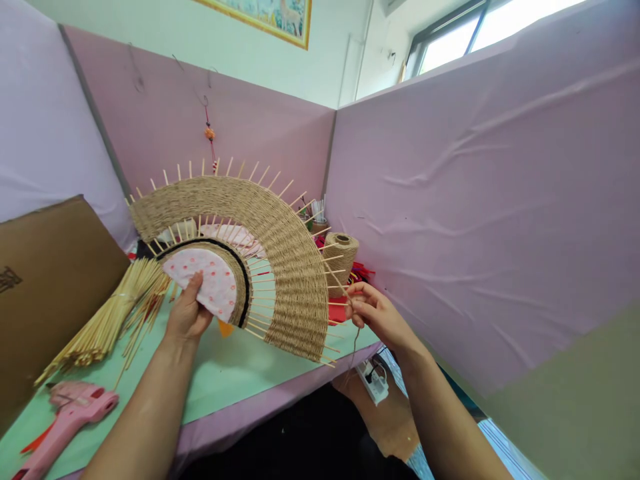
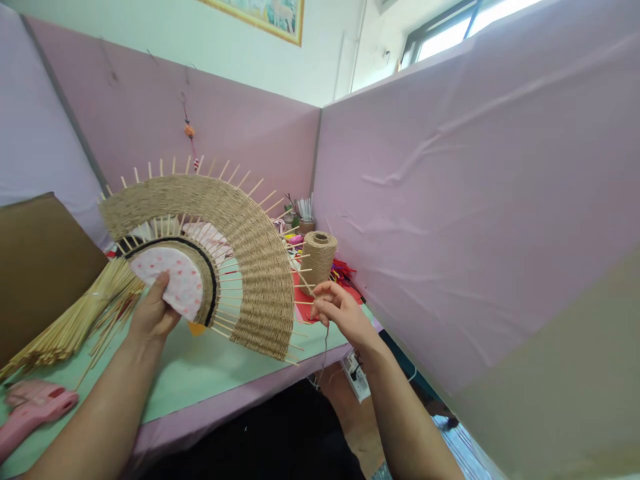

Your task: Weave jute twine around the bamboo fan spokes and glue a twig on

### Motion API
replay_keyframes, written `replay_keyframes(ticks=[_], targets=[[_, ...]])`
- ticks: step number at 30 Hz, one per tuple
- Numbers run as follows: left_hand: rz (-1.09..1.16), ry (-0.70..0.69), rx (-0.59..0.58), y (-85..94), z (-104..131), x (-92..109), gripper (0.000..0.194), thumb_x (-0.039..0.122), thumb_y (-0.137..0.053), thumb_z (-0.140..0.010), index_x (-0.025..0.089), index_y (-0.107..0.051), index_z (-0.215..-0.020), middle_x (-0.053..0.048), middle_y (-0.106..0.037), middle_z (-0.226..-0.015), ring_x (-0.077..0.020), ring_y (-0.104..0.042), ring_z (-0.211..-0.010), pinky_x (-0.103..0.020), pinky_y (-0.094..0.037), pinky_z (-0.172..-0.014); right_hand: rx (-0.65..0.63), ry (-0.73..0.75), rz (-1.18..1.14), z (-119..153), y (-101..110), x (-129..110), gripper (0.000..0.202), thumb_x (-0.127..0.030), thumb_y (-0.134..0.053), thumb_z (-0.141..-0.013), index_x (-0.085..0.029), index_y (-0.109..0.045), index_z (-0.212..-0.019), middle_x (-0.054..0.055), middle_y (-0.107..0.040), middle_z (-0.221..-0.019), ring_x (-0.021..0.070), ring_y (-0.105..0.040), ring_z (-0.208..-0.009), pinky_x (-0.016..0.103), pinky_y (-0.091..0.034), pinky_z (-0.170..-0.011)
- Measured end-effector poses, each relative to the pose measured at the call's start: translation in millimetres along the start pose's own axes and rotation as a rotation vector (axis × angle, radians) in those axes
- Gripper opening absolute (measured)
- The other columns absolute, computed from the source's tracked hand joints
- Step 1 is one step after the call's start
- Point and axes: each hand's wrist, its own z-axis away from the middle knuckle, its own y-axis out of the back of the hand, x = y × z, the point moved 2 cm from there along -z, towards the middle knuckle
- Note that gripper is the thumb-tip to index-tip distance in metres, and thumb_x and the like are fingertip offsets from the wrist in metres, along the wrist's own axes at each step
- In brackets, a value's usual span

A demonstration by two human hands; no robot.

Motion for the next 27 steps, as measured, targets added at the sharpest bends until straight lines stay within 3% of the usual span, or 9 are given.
replay_keyframes(ticks=[8, 14, 17, 20, 23, 27], targets=[[-0.038, 0.037, -0.024, 0.3, 2.3, -1.6, 0.018, 0.013, -0.062, -0.084, 0.018, -0.068, -0.1, -0.002, -0.075, -0.09, -0.0142, -0.071, -0.088, -0.023, -0.055, -0.087, 0.243, 0.118, 0.234, 4.1, 1.8, -16.7, 0.025, -0.043, -0.068, -0.077, -0.021, -0.063, -0.086, 0.0, -0.06, -0.068, 0.0117, -0.049, -0.059, 0.024, -0.04, -0.052], [-0.049, 0.06, -0.02, 0.2, 3.4, -3.9, 0.017, 0.015, -0.063, -0.084, 0.02, -0.068, -0.1, -0.002, -0.076, -0.087, -0.018, -0.071, -0.093, -0.028, -0.056, -0.086, 0.221, 0.087, 0.139, 0.1, 4.0, 7.8, 0.027, -0.045, -0.064, -0.08, -0.022, -0.071, -0.092, -0.002, -0.056, -0.062, 0.0105, -0.045, -0.052, 0.024, -0.038, -0.05], [-0.027, 0.044, -0.018, -0.8, 3.7, -4.8, 0.015, 0.012, -0.059, -0.086, 0.019, -0.068, -0.096, -0.002, -0.076, -0.086, -0.016, -0.072, -0.088, -0.027, -0.055, -0.088, 0.193, 0.2, 0.29, 1.7, -1.0, 15.4, 0.02, -0.037, -0.062, -0.083, -0.025, -0.073, -0.095, 0.001, -0.067, -0.077, 0.0153, -0.058, -0.068, 0.029, -0.048, -0.064], [-0.024, 0.034, 0.002, -2.1, 4.6, -5.8, 0.016, 0.011, -0.062, -0.083, 0.019, -0.069, -0.095, -0.003, -0.076, -0.088, -0.0177, -0.071, -0.094, -0.027, -0.054, -0.09, 0.105, 0.352, 0.491, 6.1, -6.9, 14.2, 0.021, -0.027, -0.056, -0.088, -0.028, -0.072, -0.102, 0.004, -0.07, -0.099, 0.0194, -0.063, -0.092, 0.035, -0.05, -0.082], [-0.038, 0.03, 0.017, -2.8, 4.9, -5.8, 0.018, 0.011, -0.067, -0.08, 0.02, -0.069, -0.096, -0.004, -0.076, -0.09, -0.0204, -0.069, -0.1, -0.03, -0.055, -0.091, 0.065, 0.412, 0.637, 11.2, -8.1, 7.8, 0.025, -0.024, -0.051, -0.092, -0.028, -0.069, -0.109, 0.006, -0.069, -0.101, 0.0199, -0.064, -0.094, 0.035, -0.051, -0.082], [-0.045, 0.008, 0.002, -2.7, 3.5, -3.6, 0.019, 0.011, -0.066, -0.081, 0.02, -0.068, -0.097, -0.002, -0.075, -0.091, -0.0187, -0.07, -0.097, -0.029, -0.056, -0.089, 0.128, 0.449, 0.789, 17.0, -7.1, -1.7, 0.025, -0.024, -0.048, -0.094, -0.026, -0.068, -0.109, 0.008, -0.067, -0.097, 0.0212, -0.062, -0.09, 0.036, -0.05, -0.08]])
